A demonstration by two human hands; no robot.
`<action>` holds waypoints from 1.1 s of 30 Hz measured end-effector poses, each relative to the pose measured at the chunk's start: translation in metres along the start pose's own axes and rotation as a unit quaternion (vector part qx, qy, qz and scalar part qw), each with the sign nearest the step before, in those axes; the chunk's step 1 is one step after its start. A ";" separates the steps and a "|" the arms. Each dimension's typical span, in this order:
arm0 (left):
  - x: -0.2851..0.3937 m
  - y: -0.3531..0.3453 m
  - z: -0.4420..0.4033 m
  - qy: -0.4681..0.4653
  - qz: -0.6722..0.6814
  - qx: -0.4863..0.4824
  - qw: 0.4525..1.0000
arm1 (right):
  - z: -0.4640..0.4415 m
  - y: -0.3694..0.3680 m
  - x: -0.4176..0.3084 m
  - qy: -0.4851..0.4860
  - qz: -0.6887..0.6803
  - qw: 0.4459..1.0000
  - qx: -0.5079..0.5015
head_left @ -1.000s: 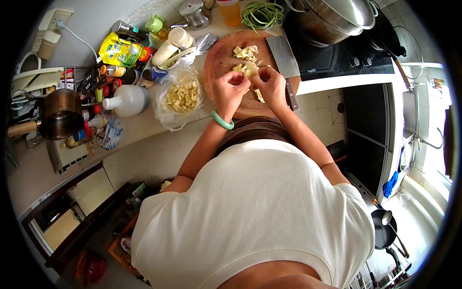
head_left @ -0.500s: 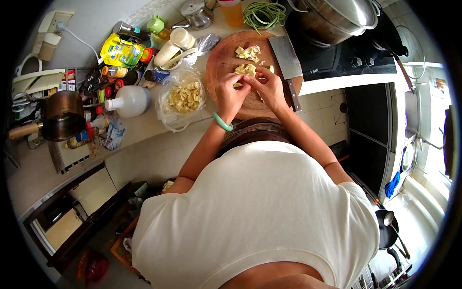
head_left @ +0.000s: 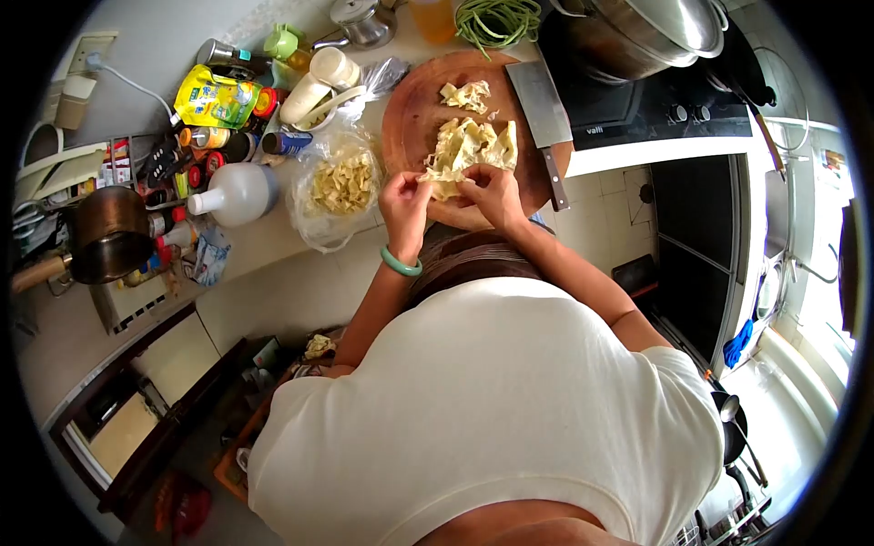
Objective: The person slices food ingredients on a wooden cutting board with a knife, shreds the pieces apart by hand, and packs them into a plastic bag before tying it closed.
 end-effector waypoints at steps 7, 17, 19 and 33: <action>-0.002 0.001 0.002 0.107 0.141 -0.010 0.984 | -0.001 -0.008 0.018 0.092 0.077 0.992 -0.025; 0.006 -0.002 0.001 -0.143 -0.130 -0.018 0.981 | -0.006 -0.009 -0.007 0.119 0.218 0.968 -0.031; 0.017 -0.006 0.005 -0.187 -0.179 -0.025 0.966 | -0.008 -0.007 0.004 0.114 0.191 0.975 -0.006; 0.030 -0.014 -0.016 -0.011 0.124 -0.110 0.986 | -0.006 0.010 0.005 0.044 -0.035 0.998 0.009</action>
Point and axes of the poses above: each hand's wrist, its own z-axis away from the middle knuckle, its own y-axis out of the back of the hand, x = y × z, the point moved 2 cm from there along -z, towards the middle knuckle, and after that the axes turned 15 degrees about y, right-handed, at the moved point
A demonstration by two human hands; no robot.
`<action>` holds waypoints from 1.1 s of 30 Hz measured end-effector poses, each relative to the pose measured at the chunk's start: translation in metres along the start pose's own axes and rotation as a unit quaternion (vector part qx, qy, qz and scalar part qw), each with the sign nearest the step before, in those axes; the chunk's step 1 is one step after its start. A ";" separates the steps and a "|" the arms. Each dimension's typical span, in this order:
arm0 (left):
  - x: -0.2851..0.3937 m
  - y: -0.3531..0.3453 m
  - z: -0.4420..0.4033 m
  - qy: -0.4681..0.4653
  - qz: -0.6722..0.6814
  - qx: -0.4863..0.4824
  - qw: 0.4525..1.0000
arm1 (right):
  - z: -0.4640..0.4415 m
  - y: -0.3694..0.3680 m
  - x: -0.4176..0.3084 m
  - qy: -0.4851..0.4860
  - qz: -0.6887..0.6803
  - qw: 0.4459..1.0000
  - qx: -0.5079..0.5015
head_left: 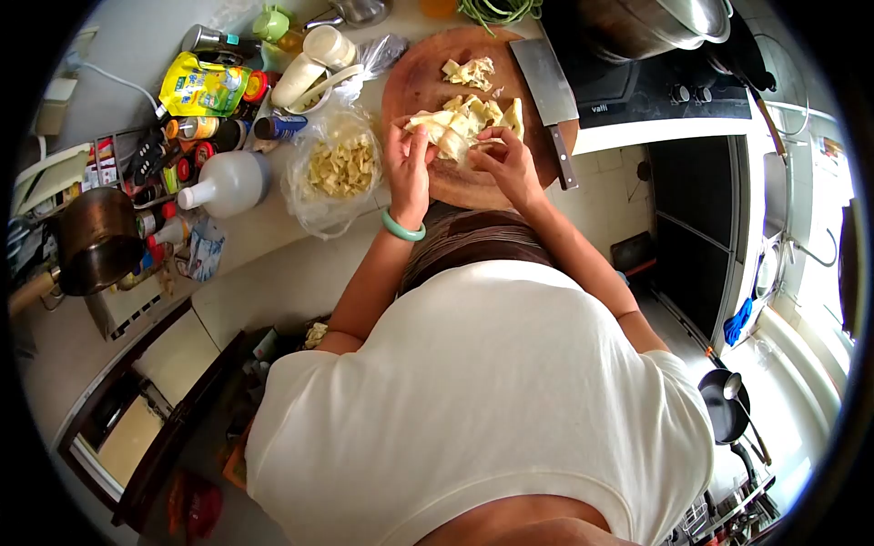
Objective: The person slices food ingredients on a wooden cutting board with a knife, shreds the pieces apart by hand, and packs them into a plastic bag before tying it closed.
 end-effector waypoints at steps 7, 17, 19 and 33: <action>0.007 -0.001 -0.004 -0.036 -0.079 -0.068 0.994 | -0.006 -0.003 -0.038 0.217 0.266 0.939 -0.029; -0.004 0.004 -0.007 0.145 0.077 -0.035 0.986 | -0.017 -0.010 -0.010 0.020 0.233 0.968 -0.089; -0.009 0.010 -0.010 0.199 0.116 -0.054 0.972 | -0.014 -0.011 -0.002 0.024 0.200 0.975 -0.093; -0.019 0.003 -0.060 -0.042 -0.358 -0.035 0.932 | 0.001 -0.007 0.050 0.024 0.104 0.994 -0.036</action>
Point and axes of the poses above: each hand's wrist, its own z-axis away from the middle knuckle, its own y-axis out of the back of the hand, x = y × z, the point moved 2 cm from there along -z, towards the middle knuckle, and after that the axes turned 15 degrees about y, right-handed, at the moved point
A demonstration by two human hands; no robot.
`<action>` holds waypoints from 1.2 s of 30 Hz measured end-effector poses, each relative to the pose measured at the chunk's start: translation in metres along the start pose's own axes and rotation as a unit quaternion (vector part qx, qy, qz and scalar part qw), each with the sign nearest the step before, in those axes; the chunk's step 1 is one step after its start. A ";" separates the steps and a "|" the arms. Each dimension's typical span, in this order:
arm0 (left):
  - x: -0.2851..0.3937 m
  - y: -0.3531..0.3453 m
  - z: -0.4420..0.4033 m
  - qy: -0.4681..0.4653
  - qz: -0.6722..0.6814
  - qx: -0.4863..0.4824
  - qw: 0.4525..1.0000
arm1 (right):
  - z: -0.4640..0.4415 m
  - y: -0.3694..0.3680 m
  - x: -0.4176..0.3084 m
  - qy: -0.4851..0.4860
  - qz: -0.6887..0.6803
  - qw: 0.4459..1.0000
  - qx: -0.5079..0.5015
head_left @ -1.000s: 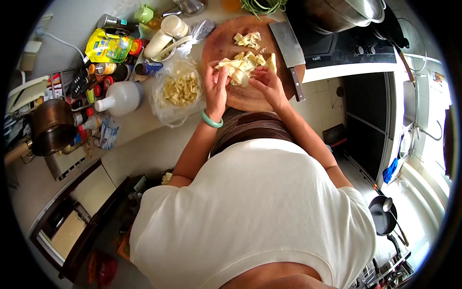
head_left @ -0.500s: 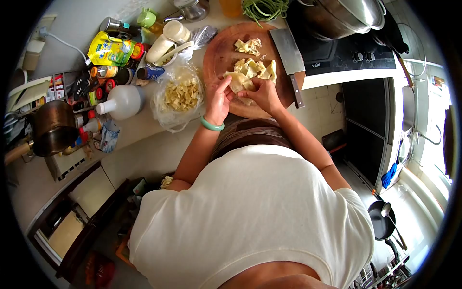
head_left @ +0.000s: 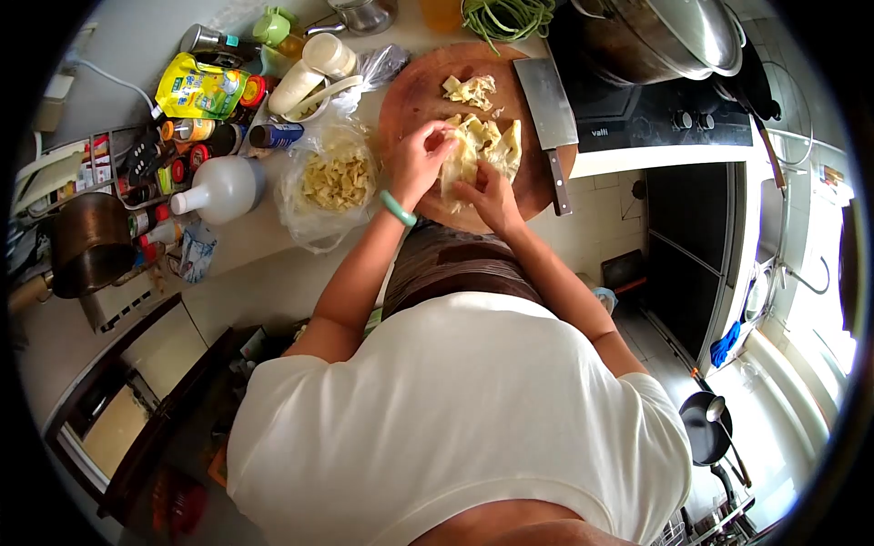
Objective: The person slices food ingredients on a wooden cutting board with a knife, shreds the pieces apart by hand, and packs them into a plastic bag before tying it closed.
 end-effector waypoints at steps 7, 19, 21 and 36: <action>-0.018 -0.023 -0.041 -0.029 -0.162 0.078 0.983 | -0.008 0.002 0.004 -0.016 0.124 0.992 0.035; 0.002 -0.010 -0.103 -0.221 -0.263 0.201 0.917 | 0.008 0.035 -0.044 0.079 0.257 0.963 0.029; 0.001 -0.013 -0.111 -0.245 -0.328 0.162 0.898 | 0.003 0.037 -0.049 0.060 0.215 0.974 0.023; 0.023 0.036 -0.081 -0.125 -0.144 0.082 0.978 | -0.164 0.044 0.001 0.280 0.516 0.800 -0.125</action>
Point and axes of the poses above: each hand's wrist, its own z-axis away from the middle knuckle, its own y-axis out of the back of the hand, x = y × z, the point moved 2 cm from there along -z, towards the middle knuckle, and after that the axes turned 15 degrees about y, right-handed, at the moved point
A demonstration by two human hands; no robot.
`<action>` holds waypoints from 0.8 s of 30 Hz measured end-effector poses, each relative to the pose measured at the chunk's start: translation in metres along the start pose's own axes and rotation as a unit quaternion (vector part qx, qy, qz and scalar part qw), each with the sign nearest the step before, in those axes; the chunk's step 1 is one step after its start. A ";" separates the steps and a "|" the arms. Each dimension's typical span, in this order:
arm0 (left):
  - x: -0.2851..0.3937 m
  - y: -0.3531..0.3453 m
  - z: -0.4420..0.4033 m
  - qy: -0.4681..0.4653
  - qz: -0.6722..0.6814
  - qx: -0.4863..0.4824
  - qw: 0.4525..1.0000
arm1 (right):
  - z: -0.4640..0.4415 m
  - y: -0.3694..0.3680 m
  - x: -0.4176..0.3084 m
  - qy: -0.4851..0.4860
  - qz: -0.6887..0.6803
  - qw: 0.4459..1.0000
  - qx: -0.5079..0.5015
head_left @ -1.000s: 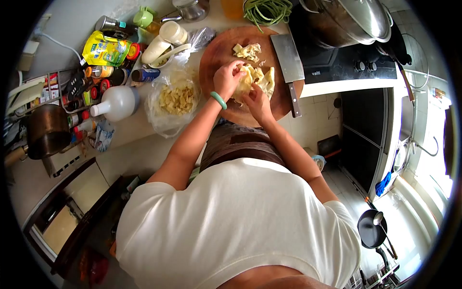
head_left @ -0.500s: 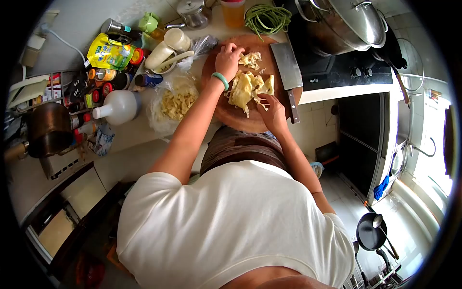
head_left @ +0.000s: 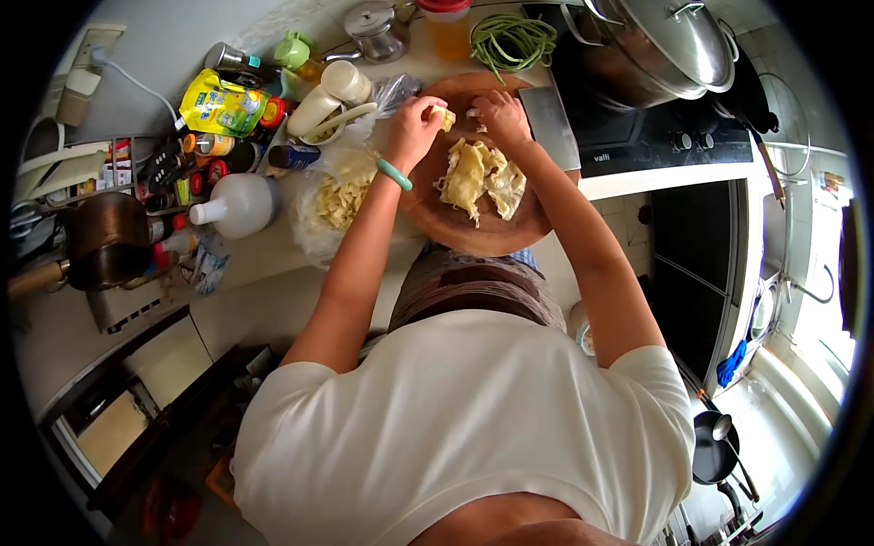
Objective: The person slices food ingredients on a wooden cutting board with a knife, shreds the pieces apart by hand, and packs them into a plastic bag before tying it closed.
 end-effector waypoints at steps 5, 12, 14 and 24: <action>0.009 0.008 0.019 0.112 0.319 -0.044 0.940 | 0.004 0.028 -0.018 -0.136 -0.170 0.969 0.119; 0.043 0.016 0.059 -0.027 0.279 0.016 0.960 | 0.014 0.069 -0.076 -0.240 -0.476 0.840 0.098; 0.055 0.021 0.070 -0.002 0.313 0.015 0.950 | 0.019 0.072 -0.082 -0.201 -0.498 0.821 0.195; 0.080 0.038 0.079 0.018 0.482 0.017 0.876 | 0.025 0.137 -0.119 -0.129 -0.595 0.777 0.157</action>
Point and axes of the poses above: each hand's wrist, its own z-axis away from the middle knuckle, its own y-axis out of the back of the hand, x = y × z, the point moved 2 cm from there along -z, towards the middle knuckle, and after that the axes turned 15 degrees about y, right-handed, at the moved point
